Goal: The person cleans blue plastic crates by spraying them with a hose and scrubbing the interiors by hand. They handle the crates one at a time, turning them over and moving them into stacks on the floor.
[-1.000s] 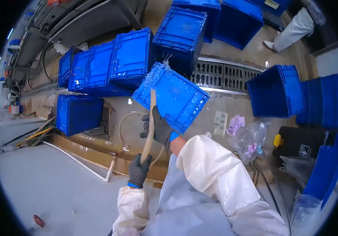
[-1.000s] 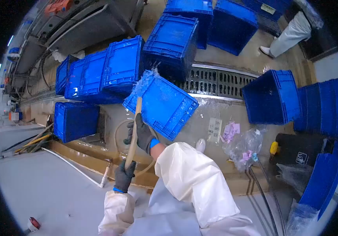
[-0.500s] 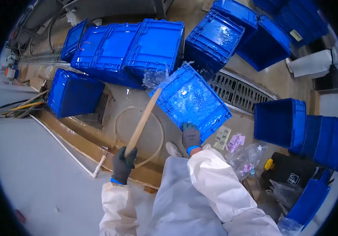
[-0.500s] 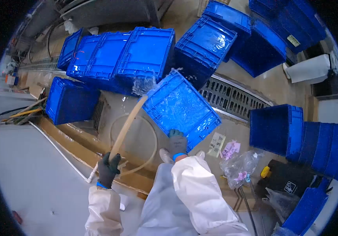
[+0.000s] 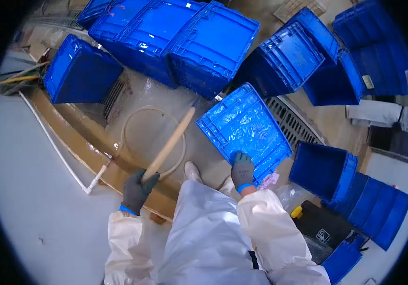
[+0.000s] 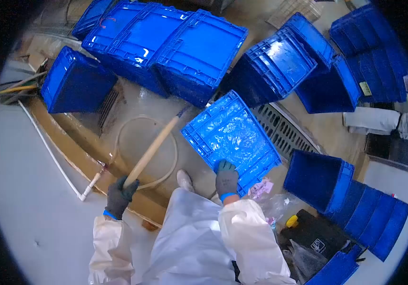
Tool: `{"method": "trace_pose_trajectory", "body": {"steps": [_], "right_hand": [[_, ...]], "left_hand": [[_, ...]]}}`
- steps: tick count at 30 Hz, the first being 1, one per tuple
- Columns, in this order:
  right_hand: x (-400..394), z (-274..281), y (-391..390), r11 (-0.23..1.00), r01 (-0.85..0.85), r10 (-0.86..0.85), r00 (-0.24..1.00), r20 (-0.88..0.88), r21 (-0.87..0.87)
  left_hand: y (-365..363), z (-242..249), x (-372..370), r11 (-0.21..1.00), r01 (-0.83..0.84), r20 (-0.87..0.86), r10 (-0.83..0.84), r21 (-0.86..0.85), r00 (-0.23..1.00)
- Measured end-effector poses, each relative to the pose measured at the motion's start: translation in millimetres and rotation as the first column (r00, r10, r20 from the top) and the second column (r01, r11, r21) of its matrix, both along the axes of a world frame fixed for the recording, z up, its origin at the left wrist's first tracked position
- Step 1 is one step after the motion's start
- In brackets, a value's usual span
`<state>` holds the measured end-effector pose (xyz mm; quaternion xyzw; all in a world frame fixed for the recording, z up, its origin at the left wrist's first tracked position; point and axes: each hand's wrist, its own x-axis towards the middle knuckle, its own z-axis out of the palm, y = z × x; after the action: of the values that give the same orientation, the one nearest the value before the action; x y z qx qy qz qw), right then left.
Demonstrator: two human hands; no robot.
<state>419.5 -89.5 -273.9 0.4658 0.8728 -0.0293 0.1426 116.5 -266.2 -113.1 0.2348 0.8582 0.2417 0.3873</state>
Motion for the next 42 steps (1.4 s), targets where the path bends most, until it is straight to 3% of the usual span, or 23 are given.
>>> {"method": "trace_pose_trajectory", "body": {"steps": [2, 5, 8, 11, 13, 14, 17, 20, 23, 26, 29, 32, 35, 38, 40, 42], "right_hand": [[0, -3, 13, 0.997, -0.035, 0.034, 0.999, -0.013, -0.075], [6, 10, 34, 0.996, -0.014, 0.007, 0.997, -0.08, -0.086], [16, 32, 68, 0.989, 0.113, -0.125, 0.982, -0.14, -0.093], [36, 42, 102, 0.97, 0.202, -0.228, 0.95, -0.213, -0.138], [47, 45, 118, 0.954, 0.244, -0.283, 0.927, -0.247, -0.177], [52, 49, 126, 0.903, 0.327, -0.383, 0.906, -0.18, -0.278], [64, 46, 127, 0.906, 0.327, -0.385, 0.901, -0.2, -0.268], [98, 18, 130, 0.941, 0.281, -0.329, 0.89, -0.317, -0.19], [114, 13, 134, 0.925, 0.279, -0.347, 0.898, -0.273, -0.257], [121, 13, 129, 0.927, 0.27, -0.351, 0.87, -0.347, -0.26], [126, 11, 125, 0.898, 0.326, -0.411, 0.859, -0.304, -0.294], [155, -22, 119, 0.877, 0.384, -0.48, 0.742, -0.469, -0.289], [178, -37, 128, 0.742, 0.345, -0.642, 0.613, -0.461, -0.575], [189, -44, 120, 0.643, 0.353, -0.737, 0.526, -0.424, -0.68], [197, -54, 107, 0.67, 0.345, -0.726, 0.488, -0.484, -0.657], [208, -61, 97, 0.674, 0.39, -0.729, 0.493, -0.476, -0.628]], "left_hand": [[-8, 1, -2, 0.996, 0.029, -0.006, -0.029, -0.079, 1.0], [-29, -20, 3, 0.995, -0.014, -0.233, 0.035, 0.094, 0.972], [-35, -37, 2, 0.961, 0.018, -0.317, 0.074, 0.277, 0.945], [-34, -31, 5, 0.992, 0.014, -0.197, 0.012, 0.127, 0.98], [-25, -23, 10, 0.99, 0.08, -0.187, -0.056, 0.12, 0.981], [-21, -22, 13, 0.986, 0.116, -0.182, -0.094, 0.116, 0.979], [-12, -28, 24, 0.962, 0.217, -0.167, -0.19, 0.166, 0.967], [-1, -41, 42, 0.918, 0.393, -0.136, -0.383, 0.052, 0.914], [20, -47, 74, 0.919, 0.38, -0.051, -0.376, 0.109, 0.925], [27, -77, 97, 0.834, 0.534, -0.023, -0.536, 0.136, 0.844], [31, -101, 117, 0.757, 0.643, -0.013, -0.646, 0.114, 0.763], [38, -109, 136, 0.74, 0.665, -0.026, -0.666, 0.102, 0.746], [42, -120, 153, 0.756, 0.647, 0.025, -0.652, 0.099, 0.758], [44, -136, 179, 0.719, 0.679, 0.079, -0.693, 0.152, 0.716], [41, -148, 191, 0.689, 0.7, 0.108, -0.723, 0.185, 0.683], [25, -181, 207, 0.66, 0.727, 0.031, -0.744, 0.187, 0.668]]}}
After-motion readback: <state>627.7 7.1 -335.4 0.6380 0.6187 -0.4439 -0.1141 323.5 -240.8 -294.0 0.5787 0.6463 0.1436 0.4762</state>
